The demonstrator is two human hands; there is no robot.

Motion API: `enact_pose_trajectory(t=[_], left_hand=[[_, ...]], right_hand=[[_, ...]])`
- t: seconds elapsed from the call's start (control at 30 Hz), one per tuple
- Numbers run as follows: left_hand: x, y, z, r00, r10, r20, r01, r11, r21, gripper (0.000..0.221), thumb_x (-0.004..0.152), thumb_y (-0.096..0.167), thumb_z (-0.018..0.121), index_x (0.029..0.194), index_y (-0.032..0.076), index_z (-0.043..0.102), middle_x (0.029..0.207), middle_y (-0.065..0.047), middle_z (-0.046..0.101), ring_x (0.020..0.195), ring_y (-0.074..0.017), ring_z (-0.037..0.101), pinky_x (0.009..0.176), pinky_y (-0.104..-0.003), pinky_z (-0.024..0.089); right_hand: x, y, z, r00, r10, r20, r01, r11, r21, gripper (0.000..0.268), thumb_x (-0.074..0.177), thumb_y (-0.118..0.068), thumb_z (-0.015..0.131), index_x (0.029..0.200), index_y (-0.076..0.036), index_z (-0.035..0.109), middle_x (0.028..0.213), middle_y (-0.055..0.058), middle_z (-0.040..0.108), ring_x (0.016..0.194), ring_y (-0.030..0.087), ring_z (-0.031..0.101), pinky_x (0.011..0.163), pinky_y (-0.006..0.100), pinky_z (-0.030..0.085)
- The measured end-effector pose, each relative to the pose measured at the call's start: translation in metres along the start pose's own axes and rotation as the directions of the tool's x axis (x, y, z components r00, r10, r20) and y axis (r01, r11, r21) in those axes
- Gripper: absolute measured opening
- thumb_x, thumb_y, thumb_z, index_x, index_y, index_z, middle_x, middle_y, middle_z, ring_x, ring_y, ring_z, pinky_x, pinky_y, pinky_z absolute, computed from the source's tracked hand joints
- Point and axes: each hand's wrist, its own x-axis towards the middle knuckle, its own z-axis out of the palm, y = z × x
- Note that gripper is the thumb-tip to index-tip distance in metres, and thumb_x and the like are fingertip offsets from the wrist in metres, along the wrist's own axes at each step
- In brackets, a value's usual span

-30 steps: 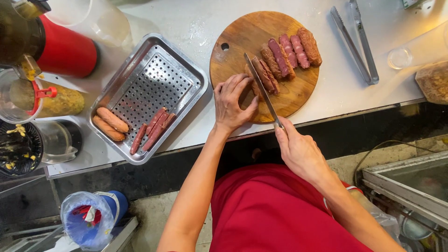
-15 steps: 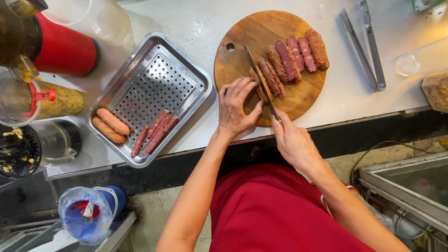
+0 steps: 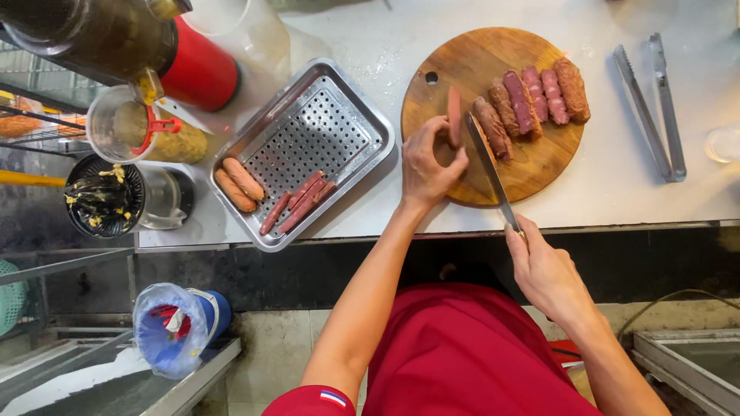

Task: Frying sausages on an induction stove and then slicing them on a cutting board.

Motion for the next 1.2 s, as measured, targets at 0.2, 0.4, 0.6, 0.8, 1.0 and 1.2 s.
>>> enact_pose_trajectory(t=[0.2, 0.4, 0.6, 0.8, 1.0, 1.2], left_hand=[[0.014, 0.010, -0.006, 0.992, 0.005, -0.123, 0.003, 0.998, 0.064, 0.051, 0.079, 0.014, 0.079, 0.126, 0.005, 0.060, 0.124, -0.014, 0.066, 0.116, -0.0338, 0.065, 0.099, -0.044, 0.052], [0.011, 0.011, -0.118, 0.961, -0.123, -0.249, 0.157, 0.980, 0.123, 0.021, 0.089, 0.017, 0.077, 0.106, 0.006, 0.074, 0.101, -0.011, 0.074, 0.092, -0.0271, 0.073, 0.084, -0.040, 0.058], [-0.015, -0.059, -0.252, 0.838, -0.245, -0.488, 0.530, 0.577, 0.621, 0.023, 0.087, 0.028, 0.081, 0.088, 0.006, 0.076, 0.092, -0.012, 0.074, 0.090, -0.0340, 0.069, 0.083, -0.046, 0.054], [-0.013, -0.082, -0.241, 0.769, -0.308, -0.560, 0.637, 0.300, 0.710, 0.026, 0.067, 0.027, 0.084, 0.077, 0.005, 0.074, 0.087, -0.018, 0.073, 0.083, -0.0389, 0.071, 0.075, -0.049, 0.056], [0.006, -0.026, -0.196, 0.788, -0.346, -0.509, 0.610, 0.553, 0.568, 0.034, 0.067, 0.026, 0.085, 0.089, 0.003, 0.071, 0.084, -0.017, 0.075, 0.077, -0.0337, 0.074, 0.072, -0.044, 0.057], [0.015, 0.024, -0.047, 0.894, -0.418, -0.162, 0.445, 0.870, 0.211, 0.033, 0.071, 0.031, 0.078, 0.093, 0.010, 0.066, 0.074, -0.010, 0.074, 0.070, -0.0271, 0.075, 0.067, -0.041, 0.059]], right_hand=[[-0.010, 0.018, -0.004, 0.999, 0.033, -0.034, -0.031, 0.998, 0.059, 0.049, 0.102, -0.041, 0.042, 0.146, -0.019, 0.050, 0.095, 0.033, 0.070, 0.096, 0.053, 0.066, 0.084, 0.058, 0.052], [-0.004, 0.015, 0.004, 0.992, -0.084, -0.092, 0.094, 0.990, 0.106, 0.050, 0.104, -0.042, 0.042, 0.148, -0.018, 0.049, 0.100, 0.034, 0.069, 0.100, 0.054, 0.064, 0.087, 0.059, 0.051], [0.008, -0.020, 0.017, 0.987, -0.132, -0.091, 0.139, 0.987, 0.085, 0.053, 0.105, -0.042, 0.042, 0.151, -0.017, 0.048, 0.103, 0.035, 0.069, 0.102, 0.054, 0.065, 0.089, 0.058, 0.050], [0.020, -0.026, 0.015, 0.969, -0.232, -0.081, 0.239, 0.966, 0.094, 0.051, 0.107, -0.043, 0.041, 0.146, -0.012, 0.051, 0.104, 0.031, 0.071, 0.094, 0.049, 0.068, 0.084, 0.053, 0.052], [0.013, -0.031, -0.007, 0.998, 0.056, -0.010, -0.054, 0.985, 0.164, 0.054, 0.105, -0.044, 0.040, 0.152, -0.019, 0.047, 0.072, 0.024, 0.069, 0.054, 0.033, 0.067, 0.058, 0.046, 0.056], [0.014, -0.035, 0.002, 1.000, 0.014, -0.023, -0.010, 0.986, 0.166, 0.053, 0.105, -0.044, 0.040, 0.151, -0.019, 0.048, 0.069, 0.022, 0.067, 0.050, 0.031, 0.064, 0.055, 0.045, 0.054]])
